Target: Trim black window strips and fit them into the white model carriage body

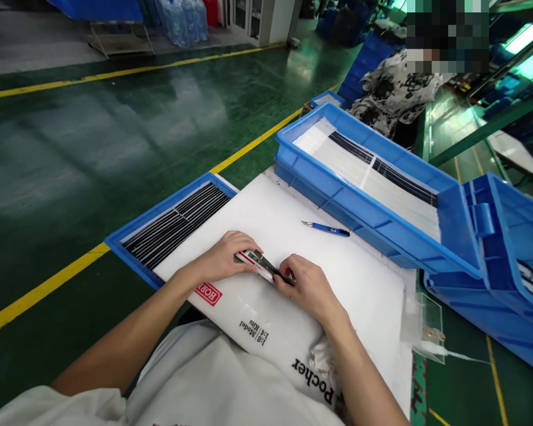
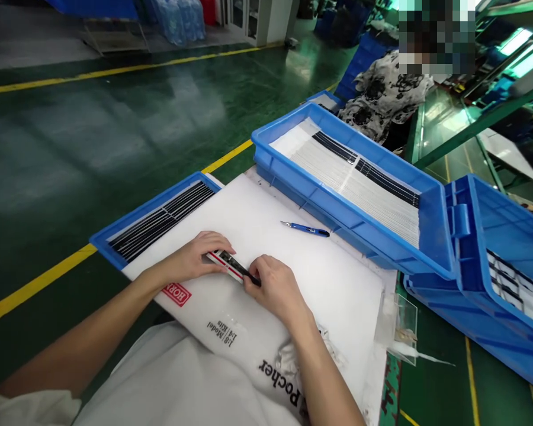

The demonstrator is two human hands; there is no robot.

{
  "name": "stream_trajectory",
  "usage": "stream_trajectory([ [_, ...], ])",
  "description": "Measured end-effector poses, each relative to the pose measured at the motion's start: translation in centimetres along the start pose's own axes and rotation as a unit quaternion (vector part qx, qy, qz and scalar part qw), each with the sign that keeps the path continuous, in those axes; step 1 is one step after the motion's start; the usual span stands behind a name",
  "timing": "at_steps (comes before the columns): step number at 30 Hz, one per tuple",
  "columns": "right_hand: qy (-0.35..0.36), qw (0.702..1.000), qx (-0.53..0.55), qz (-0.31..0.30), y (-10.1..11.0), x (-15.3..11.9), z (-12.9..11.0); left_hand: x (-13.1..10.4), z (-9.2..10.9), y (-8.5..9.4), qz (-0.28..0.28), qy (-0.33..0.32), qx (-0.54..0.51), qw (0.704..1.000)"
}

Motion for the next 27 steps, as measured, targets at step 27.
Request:
stream_trajectory([
  [27,0.008,0.986,-0.044,-0.162,3.0,-1.0,1.3,0.3,-1.6,-1.1,0.026,-0.056,-0.047,0.997],
])
Point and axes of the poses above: each hand's wrist, its own x-axis towards the middle knuckle, its own y-axis out of the back of the hand, z = x × y, the point moved 3 cm from there along x, towards the middle knuckle, and after that the axes turned 11 degrees about -x, right-handed, at the moved point
